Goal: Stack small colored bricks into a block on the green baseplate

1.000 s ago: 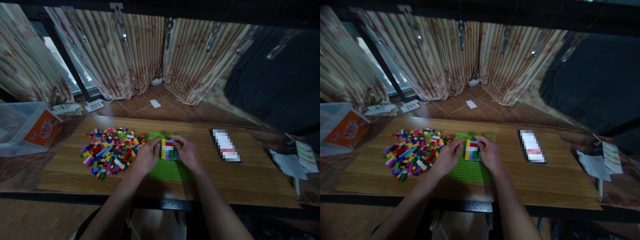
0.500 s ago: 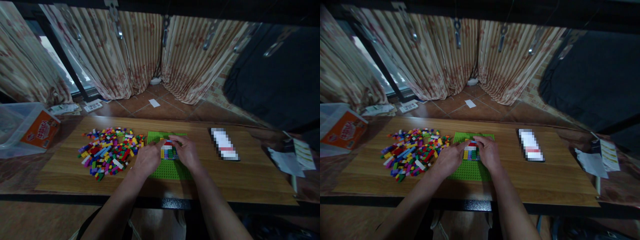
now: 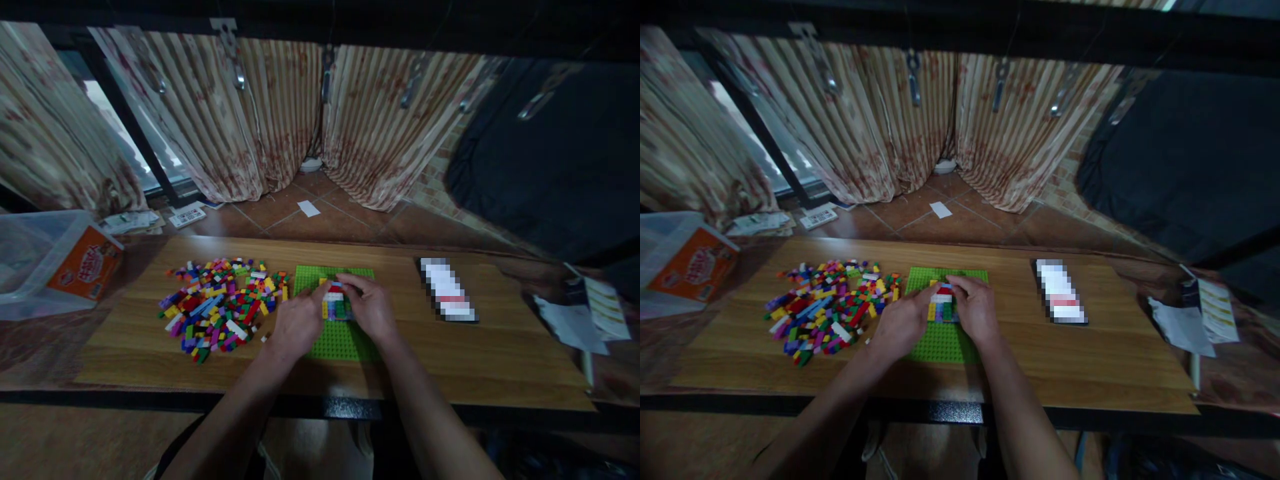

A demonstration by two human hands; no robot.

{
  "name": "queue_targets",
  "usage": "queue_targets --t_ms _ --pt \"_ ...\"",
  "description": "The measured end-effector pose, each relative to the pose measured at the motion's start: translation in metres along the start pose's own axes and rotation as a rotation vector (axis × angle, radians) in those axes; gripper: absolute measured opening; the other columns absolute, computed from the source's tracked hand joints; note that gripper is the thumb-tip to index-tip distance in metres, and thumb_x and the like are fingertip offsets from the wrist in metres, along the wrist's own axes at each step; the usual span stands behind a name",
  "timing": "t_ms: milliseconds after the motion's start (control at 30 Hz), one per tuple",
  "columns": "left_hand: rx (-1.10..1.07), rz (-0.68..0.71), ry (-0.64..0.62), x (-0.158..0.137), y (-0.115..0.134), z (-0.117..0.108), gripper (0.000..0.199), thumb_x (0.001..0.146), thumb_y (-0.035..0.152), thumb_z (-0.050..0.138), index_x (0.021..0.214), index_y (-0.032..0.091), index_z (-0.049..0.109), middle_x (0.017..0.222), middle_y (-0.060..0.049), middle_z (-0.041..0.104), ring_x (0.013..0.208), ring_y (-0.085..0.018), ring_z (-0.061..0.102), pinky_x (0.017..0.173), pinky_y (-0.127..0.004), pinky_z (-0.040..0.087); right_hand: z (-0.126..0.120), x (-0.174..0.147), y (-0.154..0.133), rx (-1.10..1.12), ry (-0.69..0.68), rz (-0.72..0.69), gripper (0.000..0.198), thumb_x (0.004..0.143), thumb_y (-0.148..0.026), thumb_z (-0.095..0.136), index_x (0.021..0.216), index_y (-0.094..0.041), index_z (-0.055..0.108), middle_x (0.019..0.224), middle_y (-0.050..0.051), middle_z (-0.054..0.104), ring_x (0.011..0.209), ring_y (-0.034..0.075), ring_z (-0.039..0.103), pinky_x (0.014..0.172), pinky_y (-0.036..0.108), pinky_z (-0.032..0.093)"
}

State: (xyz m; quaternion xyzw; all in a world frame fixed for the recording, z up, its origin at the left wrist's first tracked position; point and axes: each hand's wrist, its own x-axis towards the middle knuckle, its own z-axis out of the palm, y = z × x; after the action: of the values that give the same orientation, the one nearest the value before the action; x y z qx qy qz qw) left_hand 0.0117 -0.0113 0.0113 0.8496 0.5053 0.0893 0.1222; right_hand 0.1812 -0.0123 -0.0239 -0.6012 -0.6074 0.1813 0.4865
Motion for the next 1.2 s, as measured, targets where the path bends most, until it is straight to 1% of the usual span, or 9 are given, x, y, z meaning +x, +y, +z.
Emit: queue_targets --t_ms 167,333,400,500,600,700,867,1033,1200 --pt "-0.439 -0.091 0.13 0.004 -0.016 -0.001 0.041 0.095 0.028 0.039 0.13 0.017 0.058 0.101 -0.011 0.073 0.086 -0.021 0.068 0.08 -0.031 0.051 -0.015 0.0 -0.006 0.029 0.088 0.003 0.027 0.086 -0.026 0.058 0.11 -0.026 0.071 0.106 0.005 0.074 0.102 0.022 0.066 0.097 0.043 0.048" --pt "-0.848 -0.177 0.159 0.009 -0.025 -0.006 0.04 0.092 0.036 0.045 0.118 0.011 0.062 0.07 -0.003 0.067 0.056 -0.013 0.058 0.055 -0.024 0.046 -0.029 0.001 -0.013 0.167 0.229 0.089 0.02 0.086 -0.034 0.06 0.098 -0.024 0.073 0.101 0.005 0.075 0.097 0.021 0.068 0.092 0.042 0.051" --pt "-1.001 -0.204 0.121 0.009 -0.021 -0.005 0.041 0.092 0.041 0.046 0.117 0.011 0.06 0.067 0.0 0.064 0.045 -0.01 0.048 0.044 -0.021 0.038 -0.029 -0.001 -0.018 0.235 0.184 0.119 0.019 0.084 -0.034 0.062 0.097 -0.024 0.073 0.099 0.005 0.075 0.093 0.02 0.068 0.089 0.04 0.052" --pt "-1.135 -0.172 0.053 0.009 -0.011 -0.002 0.045 0.092 0.047 0.047 0.116 0.012 0.059 0.066 0.001 0.06 0.041 -0.007 0.043 0.039 -0.02 0.033 -0.024 -0.007 -0.03 0.258 -0.014 0.097 0.022 0.082 -0.032 0.065 0.102 -0.025 0.072 0.1 0.004 0.074 0.088 0.019 0.067 0.084 0.036 0.052" --pt "-1.165 -0.088 -0.008 0.009 -0.003 0.001 0.045 0.092 0.05 0.047 0.115 0.013 0.06 0.066 0.001 0.059 0.042 -0.006 0.044 0.04 -0.019 0.033 -0.017 -0.014 -0.043 0.255 -0.233 0.03 0.028 0.08 -0.029 0.068 0.107 -0.026 0.069 0.1 0.002 0.072 0.089 0.018 0.065 0.084 0.034 0.051" --pt "-1.186 -0.084 -0.031 0.009 0.001 0.004 0.048 0.091 0.05 0.048 0.119 0.013 0.058 0.061 0.003 0.055 0.041 -0.006 0.042 0.04 -0.019 0.031 -0.012 -0.018 -0.049 0.236 -0.315 0.009 0.022 0.081 -0.026 0.066 0.102 -0.025 0.07 0.091 0.0 0.07 0.084 0.017 0.063 0.08 0.032 0.05" --pt "-1.186 -0.097 -0.027 0.01 0.001 0.004 0.054 0.092 0.053 0.044 0.125 0.011 0.054 0.056 0.005 0.052 0.042 -0.008 0.044 0.041 -0.019 0.033 -0.02 -0.016 -0.041 0.208 -0.239 0.016 0.015 0.082 -0.031 0.067 0.095 -0.026 0.072 0.091 0.001 0.07 0.081 0.017 0.062 0.076 0.031 0.049" --pt "-1.081 -0.175 0.122 0.013 -0.007 0.001 0.048 0.091 0.047 0.045 0.117 0.01 0.059 0.072 -0.001 0.064 0.047 -0.009 0.047 0.047 -0.022 0.038 -0.041 -0.01 -0.018 0.062 -0.02 0.118 0.023 0.082 -0.038 0.065 0.1 -0.024 0.073 0.094 0.004 0.071 0.08 0.019 0.063 0.074 0.034 0.05" --pt "-0.94 -0.243 0.182 0.016 -0.015 0.004 0.043 0.088 0.037 0.05 0.119 0.01 0.062 0.077 -0.004 0.07 0.057 -0.012 0.055 0.055 -0.024 0.043 -0.045 -0.009 -0.002 -0.03 -0.06 0.166 0.027 0.085 -0.035 0.059 0.107 -0.023 0.071 0.1 0.007 0.074 0.088 0.023 0.067 0.081 0.04 0.051"
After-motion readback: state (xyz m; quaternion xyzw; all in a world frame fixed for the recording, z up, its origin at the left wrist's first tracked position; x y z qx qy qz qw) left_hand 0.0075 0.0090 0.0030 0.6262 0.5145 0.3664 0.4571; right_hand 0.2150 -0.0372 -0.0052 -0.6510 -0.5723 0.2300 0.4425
